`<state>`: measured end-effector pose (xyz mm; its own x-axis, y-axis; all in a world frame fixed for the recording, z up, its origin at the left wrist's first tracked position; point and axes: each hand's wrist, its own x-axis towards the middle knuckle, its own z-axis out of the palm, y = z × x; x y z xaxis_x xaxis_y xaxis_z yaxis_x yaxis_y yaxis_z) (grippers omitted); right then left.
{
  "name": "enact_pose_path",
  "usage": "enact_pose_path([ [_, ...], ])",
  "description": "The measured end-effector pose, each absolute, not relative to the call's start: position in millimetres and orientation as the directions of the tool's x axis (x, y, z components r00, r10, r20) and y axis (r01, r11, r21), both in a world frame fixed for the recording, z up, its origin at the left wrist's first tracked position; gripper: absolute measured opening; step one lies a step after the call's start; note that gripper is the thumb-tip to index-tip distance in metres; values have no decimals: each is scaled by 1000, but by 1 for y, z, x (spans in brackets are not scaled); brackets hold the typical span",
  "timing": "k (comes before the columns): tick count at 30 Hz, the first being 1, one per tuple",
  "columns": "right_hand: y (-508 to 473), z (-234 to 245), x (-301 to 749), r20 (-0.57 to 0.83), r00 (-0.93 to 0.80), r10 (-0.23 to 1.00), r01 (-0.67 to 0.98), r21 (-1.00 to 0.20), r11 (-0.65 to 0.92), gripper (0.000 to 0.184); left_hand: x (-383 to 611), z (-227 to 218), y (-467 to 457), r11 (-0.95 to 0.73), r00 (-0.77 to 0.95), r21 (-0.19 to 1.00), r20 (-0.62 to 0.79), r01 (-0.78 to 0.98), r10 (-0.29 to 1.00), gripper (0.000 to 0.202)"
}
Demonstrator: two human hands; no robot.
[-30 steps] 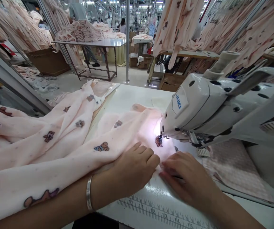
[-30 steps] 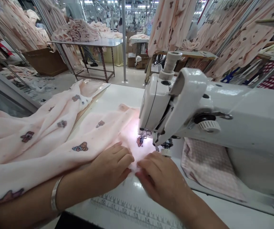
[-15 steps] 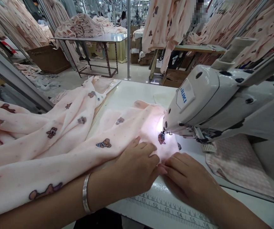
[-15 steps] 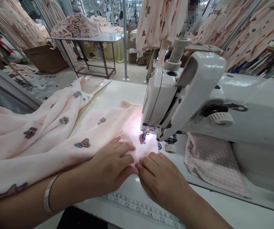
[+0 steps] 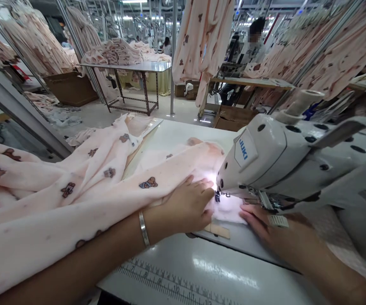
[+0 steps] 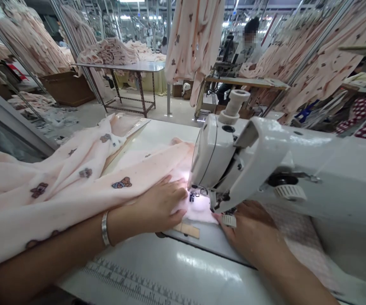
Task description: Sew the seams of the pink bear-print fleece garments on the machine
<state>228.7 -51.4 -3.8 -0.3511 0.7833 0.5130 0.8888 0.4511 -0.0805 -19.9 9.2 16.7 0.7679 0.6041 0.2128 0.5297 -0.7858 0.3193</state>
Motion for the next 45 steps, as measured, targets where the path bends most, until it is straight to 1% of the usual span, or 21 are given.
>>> enact_pose_path([
  [3, -59, 4, 220, 497, -476, 726, 841, 17, 540, 21, -19, 22, 9, -794, 779, 318, 208, 518, 591, 11],
  [5, -64, 8, 206, 493, -550, 674, 785, 30, 619, 18, -20, 21, 5, -797, 780, 314, 215, 515, 588, 11],
  [6, -65, 8, 200, 497, -564, 660, 766, 17, 642, 19, -20, 20, 4, -797, 777, 313, 220, 517, 590, 11],
  [8, -64, 7, 188, 474, -545, 691, 766, -52, 641, 20, -20, 16, 5, -796, 773, 313, 228, 517, 592, 12],
  [12, -53, 1, 176, 282, -516, 809, 788, -213, 578, 17, -18, 10, 14, -792, 764, 332, 245, 512, 597, 21],
  [14, -51, 0, 174, 243, -507, 827, 797, -233, 557, 17, -18, 9, 16, -795, 769, 332, 241, 508, 592, 25],
  [19, -60, -1, 173, 223, -505, 834, 797, -250, 550, 18, -20, 8, 5, -789, 763, 350, 246, 505, 598, 33],
  [21, -64, -2, 173, 222, -501, 836, 796, -259, 546, 19, -21, 7, 2, -793, 769, 346, 244, 501, 591, 31],
  [24, -66, -3, 172, 227, -494, 840, 795, -274, 541, 19, -22, 6, 2, -820, 783, 311, 268, 481, 561, 27],
  [27, -66, -4, 173, 239, -488, 840, 776, -322, 542, 16, -22, 3, 5, -862, 806, 260, 315, 434, 501, 16],
  [29, -63, -5, 177, 258, -431, 865, 760, -414, 502, 16, -22, 2, 6, -902, 846, 231, 322, 366, 426, 17],
  [30, -61, -6, 180, 272, -376, 886, 755, -465, 463, 17, -22, 2, 7, -915, 861, 227, 322, 335, 395, 19],
  [32, -56, -10, 189, 316, -221, 923, 756, -543, 367, 24, -22, 1, 8, -922, 870, 241, 326, 302, 370, 23],
  [34, -52, -16, 197, 365, -65, 929, 771, -573, 279, 34, -22, 2, 9, -916, 864, 264, 330, 302, 380, 26],
  [36, -51, -20, 202, 387, 32, 921, 783, -582, 217, 37, -22, 2, 9, -912, 862, 276, 328, 305, 387, 28],
  [38, -54, -20, 203, 383, 53, 922, 787, -584, 197, 32, -23, 3, 8, -909, 862, 283, 323, 307, 392, 28],
  [40, -60, -18, 201, 373, 14, 928, 792, -570, 217, 25, -24, 4, 7, -908, 863, 286, 320, 307, 392, 28],
  [42, -64, -14, 200, 377, -106, 920, 844, -455, 283, 23, -25, 4, 7, -908, 866, 288, 313, 305, 390, 27],
  [45, -63, -14, 201, 368, -278, 887, 902, -218, 373, 30, -23, 3, 11, -897, 858, 306, 309, 319, 410, 25],
])
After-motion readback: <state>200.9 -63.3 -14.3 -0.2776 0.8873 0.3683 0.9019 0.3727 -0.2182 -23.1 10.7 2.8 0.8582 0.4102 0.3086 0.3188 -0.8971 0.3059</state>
